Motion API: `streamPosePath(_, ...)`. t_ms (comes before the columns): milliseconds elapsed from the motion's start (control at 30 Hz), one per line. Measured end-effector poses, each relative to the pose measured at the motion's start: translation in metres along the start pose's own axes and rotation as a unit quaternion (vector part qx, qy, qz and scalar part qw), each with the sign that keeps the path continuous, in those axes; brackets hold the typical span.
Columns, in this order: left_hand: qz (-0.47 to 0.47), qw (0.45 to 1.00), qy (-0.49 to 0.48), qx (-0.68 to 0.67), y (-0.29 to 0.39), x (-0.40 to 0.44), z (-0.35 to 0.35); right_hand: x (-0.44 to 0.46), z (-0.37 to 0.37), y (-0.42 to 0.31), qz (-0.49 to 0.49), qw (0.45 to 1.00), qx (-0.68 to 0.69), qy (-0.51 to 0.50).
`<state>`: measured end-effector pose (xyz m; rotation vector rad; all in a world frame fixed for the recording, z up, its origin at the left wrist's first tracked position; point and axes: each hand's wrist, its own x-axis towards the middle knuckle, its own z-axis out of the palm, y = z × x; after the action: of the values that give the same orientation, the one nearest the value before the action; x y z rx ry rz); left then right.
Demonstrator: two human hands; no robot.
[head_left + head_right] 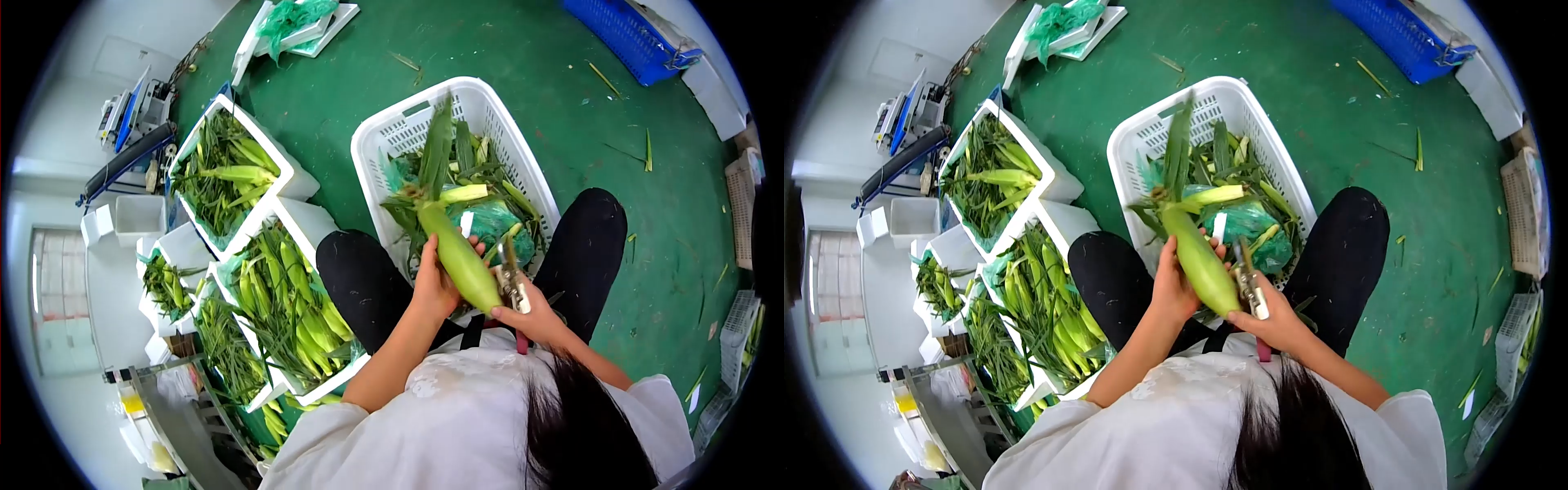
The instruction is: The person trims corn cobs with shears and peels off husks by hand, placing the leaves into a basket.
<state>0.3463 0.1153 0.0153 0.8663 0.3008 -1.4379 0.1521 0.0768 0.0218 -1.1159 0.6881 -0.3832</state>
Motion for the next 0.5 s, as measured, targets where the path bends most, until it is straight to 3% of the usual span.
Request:
streamPosePath(67,-0.051,0.994,0.016,0.099,0.015,0.005,-0.021,0.001,-0.005,-0.012,0.050,0.995,-0.081,-0.014)
streamPosePath(133,0.053,0.957,0.081,0.273,0.019,-0.006,-0.023,0.015,-0.021,-0.017,0.050,0.978,-0.202,-0.009)
streamPosePath(200,0.069,0.941,0.042,0.327,0.027,-0.021,-0.018,0.030,-0.023,-0.018,0.036,0.960,-0.278,-0.001)
streamPosePath(267,0.070,0.926,0.044,0.368,0.027,-0.033,-0.013,0.046,-0.020,-0.003,-0.063,0.948,-0.311,0.020)
streamPosePath(367,0.015,0.926,0.019,0.377,0.028,-0.046,-0.012,0.067,-0.002,-0.003,-0.250,0.874,-0.407,0.088)
streamPosePath(467,-0.043,0.946,-0.028,0.320,0.031,-0.051,-0.018,0.077,0.003,-0.002,-0.214,0.891,-0.393,0.080)
streamPosePath(500,-0.041,0.942,-0.009,0.334,0.034,-0.053,-0.016,0.074,0.003,-0.006,-0.162,0.898,-0.402,0.071)
